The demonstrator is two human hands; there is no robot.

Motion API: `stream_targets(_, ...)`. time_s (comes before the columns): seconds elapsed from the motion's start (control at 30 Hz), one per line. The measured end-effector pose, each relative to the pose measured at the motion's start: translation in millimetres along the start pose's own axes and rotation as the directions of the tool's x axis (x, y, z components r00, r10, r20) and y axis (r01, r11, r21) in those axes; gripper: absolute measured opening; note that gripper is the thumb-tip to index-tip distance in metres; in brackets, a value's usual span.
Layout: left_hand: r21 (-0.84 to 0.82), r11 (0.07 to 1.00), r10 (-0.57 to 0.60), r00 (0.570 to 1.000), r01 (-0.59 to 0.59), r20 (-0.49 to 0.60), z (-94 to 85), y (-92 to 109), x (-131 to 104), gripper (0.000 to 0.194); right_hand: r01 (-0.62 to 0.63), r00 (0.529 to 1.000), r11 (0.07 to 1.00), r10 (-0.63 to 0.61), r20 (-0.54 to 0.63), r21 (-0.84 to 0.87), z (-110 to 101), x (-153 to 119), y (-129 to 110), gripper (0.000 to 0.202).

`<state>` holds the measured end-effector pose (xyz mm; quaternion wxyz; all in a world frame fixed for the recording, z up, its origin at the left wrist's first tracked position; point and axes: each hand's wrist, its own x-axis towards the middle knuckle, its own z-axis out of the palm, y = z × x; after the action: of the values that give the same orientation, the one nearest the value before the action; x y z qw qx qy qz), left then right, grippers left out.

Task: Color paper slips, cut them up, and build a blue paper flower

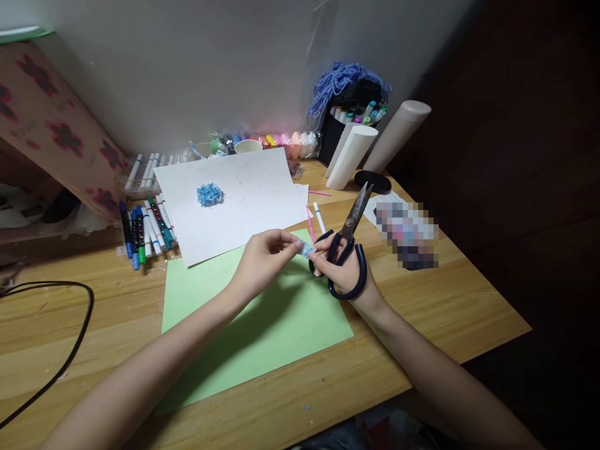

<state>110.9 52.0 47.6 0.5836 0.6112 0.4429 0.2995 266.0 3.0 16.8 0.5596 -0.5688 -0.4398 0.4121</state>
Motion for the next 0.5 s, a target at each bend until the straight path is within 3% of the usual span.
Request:
stream_targets(0.07,-0.025,1.0,-0.005,0.999,0.004,-0.043,-0.6,0,1,0.023,-0.033,0.999,0.997,0.032,0.01,0.076,2,0,-3,0.035)
stream_targets(0.13,-0.062,0.998,0.005,0.993,-0.012,-0.12,-1.3,-2,2,0.023,-0.164,0.984,0.959,0.143,0.107,0.232,4,-2,-6,0.04)
stream_targets(0.2,-0.099,0.995,0.013,0.977,-0.035,-0.212,-2.2,-3,3,0.022,-0.36,0.922,0.864,0.271,0.278,0.353,9,-6,-8,0.05)
stream_targets(0.3,-0.128,0.988,0.032,0.939,-0.08,-0.341,-3.7,-5,4,0.021,-0.546,0.801,0.771,0.365,0.475,0.328,17,-18,-5,0.063)
stream_targets(0.37,-0.133,0.985,0.047,0.917,-0.108,-0.396,-4.0,-6,4,0.021,-0.574,0.756,0.775,0.377,0.536,0.265,23,-26,0,0.068)
stream_targets(0.5,-0.13,0.984,0.055,0.899,-0.124,-0.435,-0.8,-6,3,0.021,-0.532,0.735,0.821,0.327,0.595,0.207,34,-37,10,0.072)
